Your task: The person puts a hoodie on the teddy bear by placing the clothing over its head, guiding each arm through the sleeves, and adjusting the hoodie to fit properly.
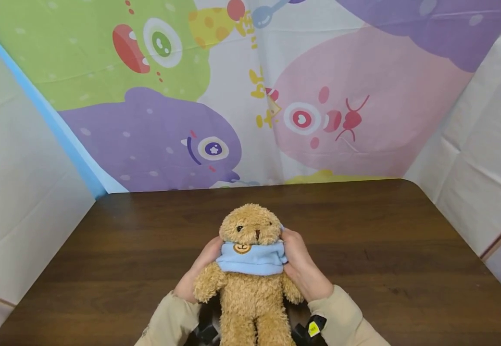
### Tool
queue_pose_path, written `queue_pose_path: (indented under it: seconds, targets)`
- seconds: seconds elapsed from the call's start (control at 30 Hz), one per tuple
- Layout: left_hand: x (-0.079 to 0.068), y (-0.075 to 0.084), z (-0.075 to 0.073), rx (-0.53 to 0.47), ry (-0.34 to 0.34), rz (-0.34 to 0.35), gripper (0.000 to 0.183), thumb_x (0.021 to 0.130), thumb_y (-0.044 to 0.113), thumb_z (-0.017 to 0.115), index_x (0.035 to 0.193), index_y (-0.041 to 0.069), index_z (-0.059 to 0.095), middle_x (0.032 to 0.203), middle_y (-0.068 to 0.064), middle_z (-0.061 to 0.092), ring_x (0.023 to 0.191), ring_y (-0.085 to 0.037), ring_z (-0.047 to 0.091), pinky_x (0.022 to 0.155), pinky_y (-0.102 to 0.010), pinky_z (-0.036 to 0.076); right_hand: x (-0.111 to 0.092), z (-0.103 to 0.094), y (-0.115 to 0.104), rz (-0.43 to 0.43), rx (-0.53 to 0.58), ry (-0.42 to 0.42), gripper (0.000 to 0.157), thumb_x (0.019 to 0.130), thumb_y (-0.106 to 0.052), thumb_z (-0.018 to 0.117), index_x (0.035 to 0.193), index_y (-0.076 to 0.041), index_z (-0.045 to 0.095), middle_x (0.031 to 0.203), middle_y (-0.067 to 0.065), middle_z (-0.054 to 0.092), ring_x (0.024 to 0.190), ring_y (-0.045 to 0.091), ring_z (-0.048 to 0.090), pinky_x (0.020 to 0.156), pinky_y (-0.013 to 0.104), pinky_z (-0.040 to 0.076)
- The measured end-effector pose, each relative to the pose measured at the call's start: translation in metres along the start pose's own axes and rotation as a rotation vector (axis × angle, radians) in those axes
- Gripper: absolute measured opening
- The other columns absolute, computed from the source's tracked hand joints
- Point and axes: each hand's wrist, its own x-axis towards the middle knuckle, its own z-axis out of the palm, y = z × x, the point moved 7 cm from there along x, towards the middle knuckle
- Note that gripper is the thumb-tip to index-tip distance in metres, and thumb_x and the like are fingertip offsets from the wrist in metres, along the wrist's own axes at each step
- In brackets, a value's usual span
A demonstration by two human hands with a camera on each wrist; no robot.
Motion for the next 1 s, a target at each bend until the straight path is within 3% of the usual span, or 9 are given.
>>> queue_pose_path:
  seconds: [0.07, 0.17, 0.23, 0.33, 0.43, 0.5, 0.67, 0.83, 1.0]
  targets:
    - [0.031, -0.052, 0.008, 0.068, 0.004, 0.036, 0.054, 0.094, 0.050, 0.030, 0.129, 0.016, 0.051, 0.131, -0.008, 0.051, 0.119, -0.029, 0.047, 0.094, -0.045, 0.039, 0.000, 0.001, 0.002, 0.012, 0.006, -0.019, 0.024, 0.094, -0.010, 0.032, 0.087, -0.010, 0.055, 0.068, -0.005, 0.047, 0.062, 0.005, 0.045, 0.063, 0.020, 0.041]
    - [0.049, -0.086, 0.010, 0.087, 0.001, 0.033, 0.058, 0.088, 0.059, 0.035, 0.132, 0.023, 0.047, 0.137, -0.002, 0.045, 0.125, -0.026, 0.041, 0.099, -0.043, 0.035, 0.000, 0.001, 0.002, 0.020, 0.007, -0.061, 0.025, 0.095, -0.011, 0.029, 0.108, -0.006, 0.050, 0.074, -0.007, 0.049, 0.065, 0.003, 0.046, 0.065, 0.018, 0.041]
    - [0.034, -0.068, 0.005, 0.005, -0.030, -0.010, 0.062, 0.087, 0.056, 0.040, 0.138, 0.021, 0.039, 0.144, -0.003, 0.035, 0.130, -0.024, 0.033, 0.101, -0.039, 0.034, 0.000, 0.002, 0.000, 0.007, 0.025, -0.097, 0.033, 0.095, -0.011, 0.029, 0.126, -0.007, 0.041, 0.087, -0.006, 0.051, 0.070, 0.002, 0.050, 0.067, 0.018, 0.042]
    - [-0.017, 0.013, -0.010, -0.206, -0.070, -0.063, 0.065, 0.088, 0.036, 0.044, 0.143, 0.009, 0.024, 0.150, -0.012, 0.019, 0.131, -0.026, 0.026, 0.102, -0.038, 0.031, -0.001, 0.005, -0.006, -0.023, 0.051, -0.174, 0.043, 0.097, -0.012, 0.028, 0.140, -0.011, 0.026, 0.114, -0.004, 0.047, 0.088, 0.002, 0.053, 0.078, 0.018, 0.044]
    - [-0.066, 0.093, -0.026, -0.283, -0.077, -0.056, 0.063, 0.086, 0.021, 0.038, 0.143, 0.000, 0.019, 0.148, -0.020, 0.018, 0.127, -0.031, 0.028, 0.101, -0.040, 0.031, -0.001, 0.006, -0.009, -0.026, 0.054, -0.196, 0.038, 0.097, -0.014, 0.029, 0.135, -0.011, 0.032, 0.116, -0.003, 0.048, 0.095, 0.004, 0.053, 0.083, 0.021, 0.044]
    - [-0.086, 0.126, -0.033, -0.245, -0.054, -0.080, 0.060, 0.086, 0.017, 0.035, 0.141, -0.002, 0.023, 0.146, -0.022, 0.023, 0.129, -0.033, 0.028, 0.105, -0.044, 0.026, -0.001, 0.005, -0.008, 0.000, 0.053, -0.173, 0.029, 0.097, -0.018, 0.032, 0.123, -0.009, 0.043, 0.107, -0.004, 0.053, 0.093, 0.005, 0.053, 0.084, 0.023, 0.044]
    - [-0.097, 0.144, -0.036, -0.138, 0.019, -0.114, 0.049, 0.088, 0.017, 0.034, 0.131, -0.005, 0.042, 0.129, -0.022, 0.047, 0.116, -0.032, 0.044, 0.101, -0.043, 0.032, 0.000, -0.001, -0.007, 0.047, 0.030, -0.084, 0.023, 0.094, -0.027, 0.042, 0.094, -0.012, 0.059, 0.087, -0.006, 0.058, 0.085, 0.007, 0.054, 0.081, 0.024, 0.046]
    - [-0.095, 0.137, -0.024, -0.399, -0.017, -0.138, 0.024, 0.084, 0.012, 0.039, 0.097, -0.001, 0.055, 0.079, -0.004, 0.053, 0.072, -0.014, 0.050, 0.070, -0.027, 0.044, 0.000, -0.005, -0.010, -0.020, -0.133, -0.030, 0.030, 0.095, -0.022, 0.040, 0.114, -0.001, 0.051, 0.101, 0.003, 0.056, 0.092, 0.011, 0.052, 0.080, 0.023, 0.046]
    - [-0.093, 0.141, -0.022, -0.538, -0.016, -0.048, 0.023, 0.086, 0.003, 0.041, 0.102, -0.005, 0.055, 0.081, 0.001, 0.056, 0.075, -0.010, 0.052, 0.072, -0.024, 0.045, 0.000, -0.004, -0.014, -0.055, -0.228, -0.001, 0.041, 0.095, -0.020, 0.040, 0.127, 0.005, 0.040, 0.120, 0.017, 0.047, 0.103, 0.020, 0.048, 0.082, 0.025, 0.045]
